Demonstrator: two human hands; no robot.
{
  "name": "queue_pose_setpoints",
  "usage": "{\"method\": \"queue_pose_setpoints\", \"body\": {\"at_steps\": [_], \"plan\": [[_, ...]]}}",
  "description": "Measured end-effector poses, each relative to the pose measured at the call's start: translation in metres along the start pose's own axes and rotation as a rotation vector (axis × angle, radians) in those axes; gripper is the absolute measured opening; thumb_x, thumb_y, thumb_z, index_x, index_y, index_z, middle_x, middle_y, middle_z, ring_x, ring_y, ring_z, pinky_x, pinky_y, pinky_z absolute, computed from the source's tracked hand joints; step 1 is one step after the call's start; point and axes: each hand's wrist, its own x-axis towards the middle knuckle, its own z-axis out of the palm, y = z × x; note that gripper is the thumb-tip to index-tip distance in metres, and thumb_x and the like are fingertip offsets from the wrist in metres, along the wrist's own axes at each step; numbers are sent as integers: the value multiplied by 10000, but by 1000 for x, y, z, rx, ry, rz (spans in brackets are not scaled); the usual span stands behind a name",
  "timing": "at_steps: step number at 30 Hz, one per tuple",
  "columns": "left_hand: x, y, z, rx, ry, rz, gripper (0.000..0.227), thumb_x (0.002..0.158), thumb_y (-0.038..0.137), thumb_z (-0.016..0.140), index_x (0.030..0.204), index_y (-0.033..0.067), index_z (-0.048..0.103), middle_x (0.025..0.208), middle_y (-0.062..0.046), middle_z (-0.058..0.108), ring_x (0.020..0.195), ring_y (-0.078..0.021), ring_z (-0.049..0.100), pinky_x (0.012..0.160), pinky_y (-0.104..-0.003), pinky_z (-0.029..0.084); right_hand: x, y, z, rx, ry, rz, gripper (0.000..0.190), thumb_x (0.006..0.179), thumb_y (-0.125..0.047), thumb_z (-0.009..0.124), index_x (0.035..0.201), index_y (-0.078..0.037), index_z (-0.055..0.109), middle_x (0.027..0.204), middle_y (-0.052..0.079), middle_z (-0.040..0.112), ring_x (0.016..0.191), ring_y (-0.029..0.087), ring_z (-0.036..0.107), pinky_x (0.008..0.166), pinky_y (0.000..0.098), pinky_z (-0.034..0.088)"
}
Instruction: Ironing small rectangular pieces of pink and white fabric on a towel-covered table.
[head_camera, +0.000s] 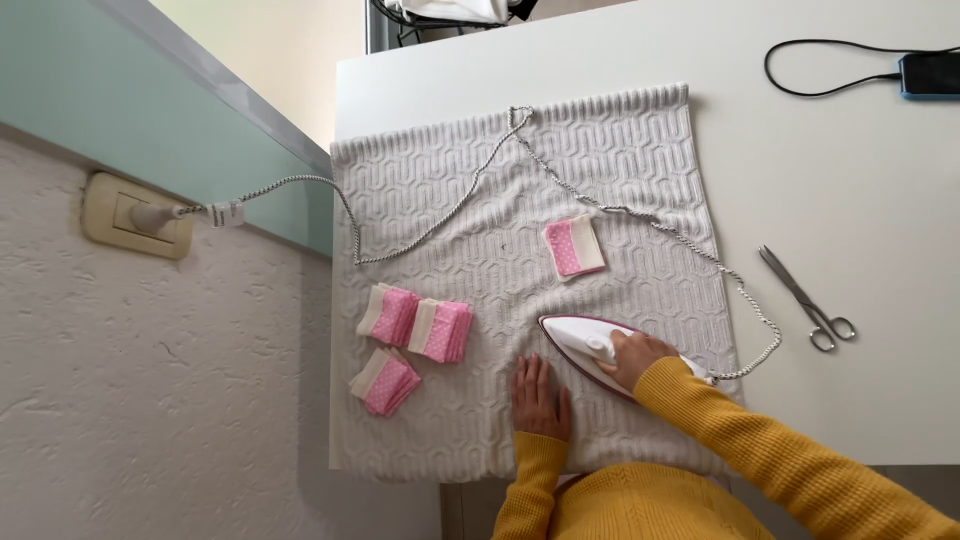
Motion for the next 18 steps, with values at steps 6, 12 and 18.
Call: {"method": "queue_pose_setpoints", "body": {"at_steps": [6, 12, 18], "plan": [[5, -8, 3, 168, 44, 68, 540, 998, 260, 570, 1464, 1, 484, 1547, -180, 474, 1500, -356, 353, 1246, -547, 191, -4, 6, -10, 37, -111, 122, 532, 951, -565, 597, 1274, -143, 595, 1148, 135, 716, 1067, 287, 734, 936, 458, 610], [-4, -1, 1, 197, -23, 30, 546, 1004, 244, 563, 1482, -3, 474, 1557, -175, 476, 1510, -341, 339, 1248, -551, 184, -4, -11, -18, 8, -75, 21, 563, 999, -545, 570, 1284, -60, 602, 1082, 158, 759, 969, 277, 780, 878, 425, 636], [-4, -4, 2, 190, 17, 48, 546, 1004, 258, 553, 1473, -11, 474, 1554, -180, 472, 1509, -340, 338, 1252, -554, 174, -9, -10, -14, -1, -93, 86, 563, 965, -544, 611, 1297, -92, 568, 1077, 148, 735, 954, 261, 752, 854, 417, 630]]}}
